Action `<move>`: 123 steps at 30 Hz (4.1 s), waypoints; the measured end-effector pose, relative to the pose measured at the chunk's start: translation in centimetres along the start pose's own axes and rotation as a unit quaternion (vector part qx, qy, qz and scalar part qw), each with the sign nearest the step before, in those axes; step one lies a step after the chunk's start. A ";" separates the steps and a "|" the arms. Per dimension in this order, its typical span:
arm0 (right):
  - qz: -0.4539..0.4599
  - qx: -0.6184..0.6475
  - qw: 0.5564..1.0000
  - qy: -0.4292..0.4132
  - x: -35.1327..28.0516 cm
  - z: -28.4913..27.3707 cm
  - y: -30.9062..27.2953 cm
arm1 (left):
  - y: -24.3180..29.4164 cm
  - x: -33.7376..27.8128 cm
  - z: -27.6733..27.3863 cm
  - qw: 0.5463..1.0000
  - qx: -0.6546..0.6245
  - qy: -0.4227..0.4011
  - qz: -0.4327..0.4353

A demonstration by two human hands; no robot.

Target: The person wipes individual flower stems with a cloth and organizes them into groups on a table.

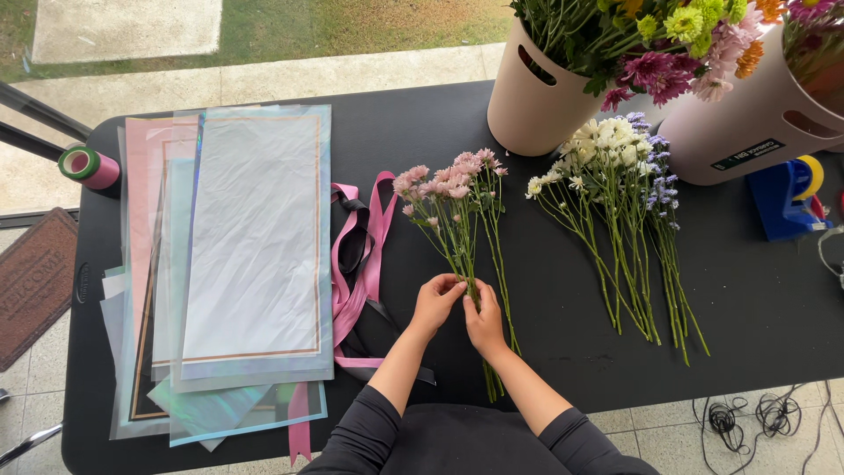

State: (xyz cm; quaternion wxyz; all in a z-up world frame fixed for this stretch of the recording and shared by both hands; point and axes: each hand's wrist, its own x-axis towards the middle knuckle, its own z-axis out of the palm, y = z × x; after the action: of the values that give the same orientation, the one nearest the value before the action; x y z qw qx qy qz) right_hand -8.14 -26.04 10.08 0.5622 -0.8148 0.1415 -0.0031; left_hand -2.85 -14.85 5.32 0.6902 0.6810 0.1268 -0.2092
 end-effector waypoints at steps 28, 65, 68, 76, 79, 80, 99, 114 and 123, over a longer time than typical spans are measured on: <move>-0.008 0.142 0.965 0.220 3.3 -0.1 1.5 | 1.3 -0.3 -6.3 0.985 -0.073 0.156 0.025; -0.018 -0.149 0.984 -0.090 2.3 -1.0 2.1 | 6.5 -5.2 -3.2 0.996 0.018 0.081 0.029; -0.047 -0.088 0.987 -0.125 -0.5 -3.7 0.9 | 6.4 -4.8 -1.9 0.996 -0.024 0.088 0.023; 0.130 -0.125 0.974 -0.139 -4.9 -11.2 0.1 | 7.0 -6.8 4.0 0.991 -0.112 0.074 0.031; 0.119 -0.164 0.970 -0.135 -5.0 -14.8 2.0 | 7.3 -7.9 7.3 0.986 -0.137 0.089 0.037; 0.119 -0.171 0.969 -0.135 -4.9 -16.0 2.8 | 7.5 -8.2 8.5 0.984 -0.141 0.101 0.027; 0.057 -0.231 0.971 -0.036 -0.9 -41.4 12.6 | 1.9 -11.3 29.3 0.963 -0.260 0.071 0.016; -0.089 -0.320 0.934 0.130 2.5 -48.3 19.8 | 0.1 -14.5 34.6 0.944 -0.312 -0.036 -0.107; -0.071 -0.211 0.959 0.174 2.0 -50.9 20.5 | 0.8 -13.9 36.2 0.959 -0.270 -0.044 -0.070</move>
State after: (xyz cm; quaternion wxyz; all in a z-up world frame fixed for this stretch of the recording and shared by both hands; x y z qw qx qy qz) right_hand -19.18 -79.84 9.68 0.3424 -0.9097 0.1767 -0.1546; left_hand -18.68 -49.21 13.87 0.8368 0.4490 0.1958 -0.2447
